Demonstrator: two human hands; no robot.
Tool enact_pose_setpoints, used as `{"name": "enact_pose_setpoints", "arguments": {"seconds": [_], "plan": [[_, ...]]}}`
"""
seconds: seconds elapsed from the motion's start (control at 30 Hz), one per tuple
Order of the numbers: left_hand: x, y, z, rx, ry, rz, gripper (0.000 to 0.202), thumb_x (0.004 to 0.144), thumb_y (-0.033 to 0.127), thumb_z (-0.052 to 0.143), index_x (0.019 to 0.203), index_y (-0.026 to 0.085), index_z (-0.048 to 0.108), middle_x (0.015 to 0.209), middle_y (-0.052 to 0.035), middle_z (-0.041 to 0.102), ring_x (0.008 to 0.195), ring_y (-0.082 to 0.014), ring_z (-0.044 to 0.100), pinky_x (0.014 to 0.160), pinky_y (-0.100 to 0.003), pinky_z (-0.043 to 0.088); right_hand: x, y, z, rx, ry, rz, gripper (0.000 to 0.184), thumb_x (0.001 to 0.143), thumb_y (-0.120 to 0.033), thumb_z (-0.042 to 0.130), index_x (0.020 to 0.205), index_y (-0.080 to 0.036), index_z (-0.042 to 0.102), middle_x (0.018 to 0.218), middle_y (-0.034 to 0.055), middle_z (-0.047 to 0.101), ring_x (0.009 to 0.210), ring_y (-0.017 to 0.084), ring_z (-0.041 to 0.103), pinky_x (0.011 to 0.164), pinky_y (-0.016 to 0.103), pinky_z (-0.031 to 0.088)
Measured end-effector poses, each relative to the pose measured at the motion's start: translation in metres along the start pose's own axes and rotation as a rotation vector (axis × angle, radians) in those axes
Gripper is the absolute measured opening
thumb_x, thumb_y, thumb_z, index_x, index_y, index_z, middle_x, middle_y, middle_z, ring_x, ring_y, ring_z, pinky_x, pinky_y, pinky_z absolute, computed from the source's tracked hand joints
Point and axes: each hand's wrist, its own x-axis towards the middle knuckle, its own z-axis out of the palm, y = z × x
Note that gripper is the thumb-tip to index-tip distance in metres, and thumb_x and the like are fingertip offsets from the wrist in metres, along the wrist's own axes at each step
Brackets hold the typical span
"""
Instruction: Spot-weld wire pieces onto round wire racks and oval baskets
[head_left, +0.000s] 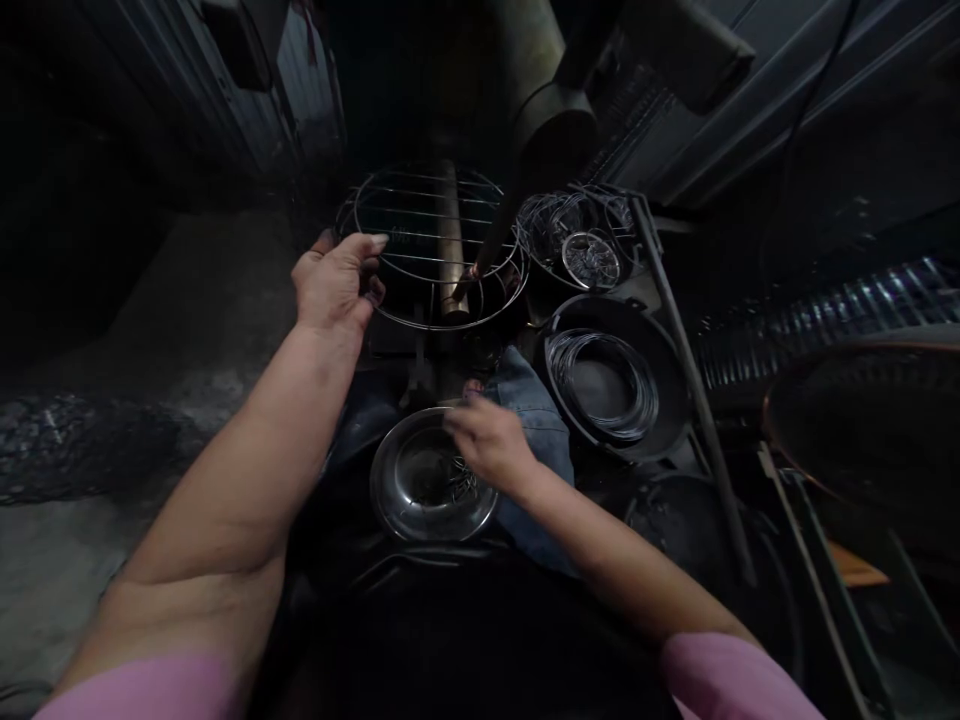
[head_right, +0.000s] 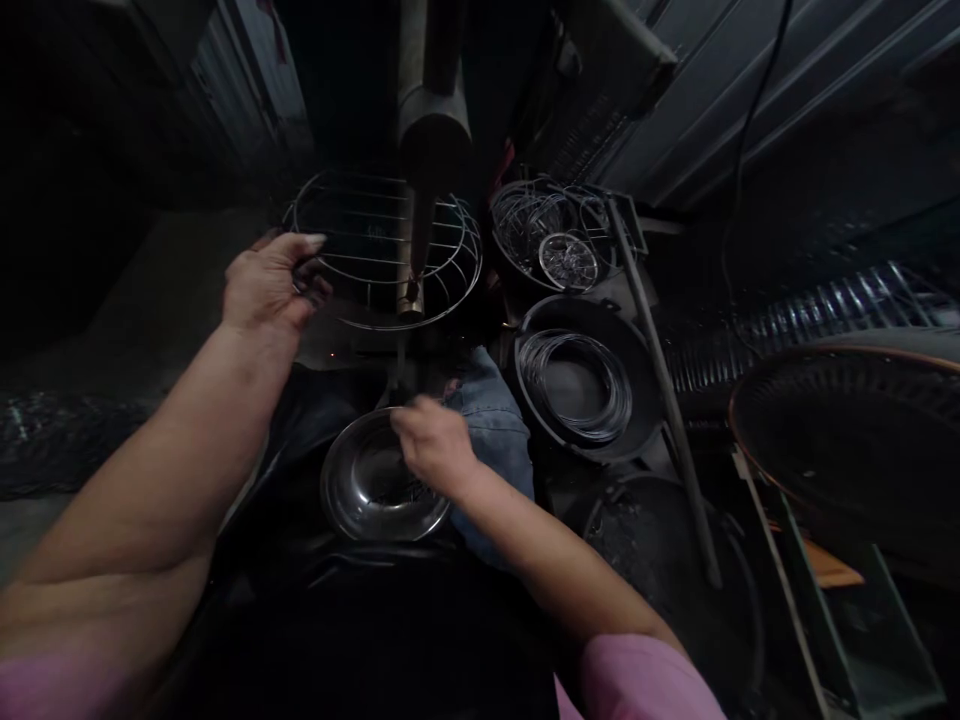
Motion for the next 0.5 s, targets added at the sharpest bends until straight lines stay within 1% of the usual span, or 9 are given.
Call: {"name": "enact_pose_setpoints", "arguments": {"seconds": [0.03,0.07,0.1,0.13,0.2,0.27,0.37,0.43,0.5], "plan": [[0.0,0.0,0.0,-0.002,-0.005,-0.003,0.036,0.052,0.009,0.076,0.07,0.02,0.047,0.061,0.0023,0.051,0.054,-0.0111,0.051,0.043,-0.02,0.036,-0.013,0.002,0.006,-0.109,-0.228,-0.03,0.021,0.082,-0.016,0.052,0.085,-0.02,0.072,0.083,0.0065,0.066,0.079,0.018,0.062,0.074,0.028,0.048],[0.0,0.0,0.0,-0.003,-0.005,-0.004,0.037,0.052,0.01,0.077,0.07,0.02,0.046,0.06,0.0024,0.051,0.054,-0.0115,0.052,0.043,-0.02,0.036,-0.025,0.004,0.012,-0.203,-0.414,-0.052,0.021,0.08,-0.014,0.052,0.084,-0.02,0.073,0.083,0.007,0.066,0.078,0.018,0.062,0.071,0.027,0.047],[0.0,-0.001,0.0,-0.006,0.001,-0.003,0.038,0.052,0.01,0.078,0.07,0.021,0.046,0.06,0.0026,0.05,0.055,-0.0119,0.052,0.043,-0.02,0.035,-0.034,0.006,0.019,-0.281,-0.549,-0.074,0.021,0.078,-0.013,0.053,0.084,-0.019,0.073,0.084,0.0078,0.066,0.078,0.019,0.061,0.069,0.027,0.046],[0.0,-0.001,0.0,-0.009,0.007,-0.002,0.039,0.051,0.01,0.078,0.071,0.021,0.046,0.061,0.0027,0.05,0.056,-0.0124,0.053,0.043,-0.02,0.035,-0.04,0.007,0.025,-0.345,-0.626,-0.093,0.021,0.078,-0.013,0.053,0.085,-0.018,0.073,0.087,0.0092,0.066,0.08,0.02,0.061,0.069,0.028,0.046],[0.0,-0.002,0.0,-0.016,0.021,0.003,0.04,0.05,0.01,0.078,0.072,0.021,0.046,0.061,0.0027,0.05,0.058,-0.0131,0.054,0.043,-0.02,0.034,-0.047,0.01,0.039,-0.429,-0.668,-0.13,0.021,0.079,-0.014,0.052,0.087,-0.014,0.072,0.091,0.0123,0.066,0.084,0.023,0.061,0.071,0.031,0.046],[-0.001,-0.002,0.001,-0.021,0.023,0.009,0.04,0.049,0.01,0.077,0.071,0.021,0.046,0.062,0.0026,0.05,0.058,-0.0133,0.053,0.043,-0.02,0.034,-0.047,0.01,0.049,-0.464,-0.664,-0.158,0.023,0.082,-0.015,0.05,0.088,-0.011,0.071,0.092,0.015,0.066,0.086,0.025,0.061,0.073,0.033,0.045],[-0.004,0.0,0.002,-0.014,0.021,0.006,0.038,0.049,0.009,0.075,0.068,0.02,0.045,0.061,0.0028,0.049,0.057,-0.0123,0.051,0.043,-0.02,0.033,-0.044,0.009,0.055,-0.451,-0.654,-0.15,0.024,0.084,-0.015,0.048,0.088,-0.009,0.072,0.091,0.0163,0.067,0.088,0.026,0.061,0.075,0.034,0.046],[-0.005,0.001,0.002,-0.01,0.019,0.001,0.036,0.049,0.009,0.074,0.067,0.02,0.045,0.06,0.0026,0.048,0.055,-0.0117,0.05,0.042,-0.02,0.033,-0.042,0.009,0.05,-0.385,-0.626,-0.056,0.022,0.082,-0.014,0.051,0.088,-0.011,0.072,0.093,0.015,0.067,0.088,0.024,0.063,0.075,0.032,0.047],[-0.006,0.002,0.002,-0.017,0.025,0.002,0.036,0.049,0.008,0.074,0.067,0.02,0.045,0.06,0.0025,0.048,0.054,-0.0115,0.05,0.042,-0.02,0.033,-0.041,0.01,0.041,-0.195,-0.553,0.081,0.018,0.078,-0.014,0.057,0.088,-0.015,0.073,0.096,0.0111,0.068,0.09,0.021,0.064,0.078,0.029,0.048]]}}
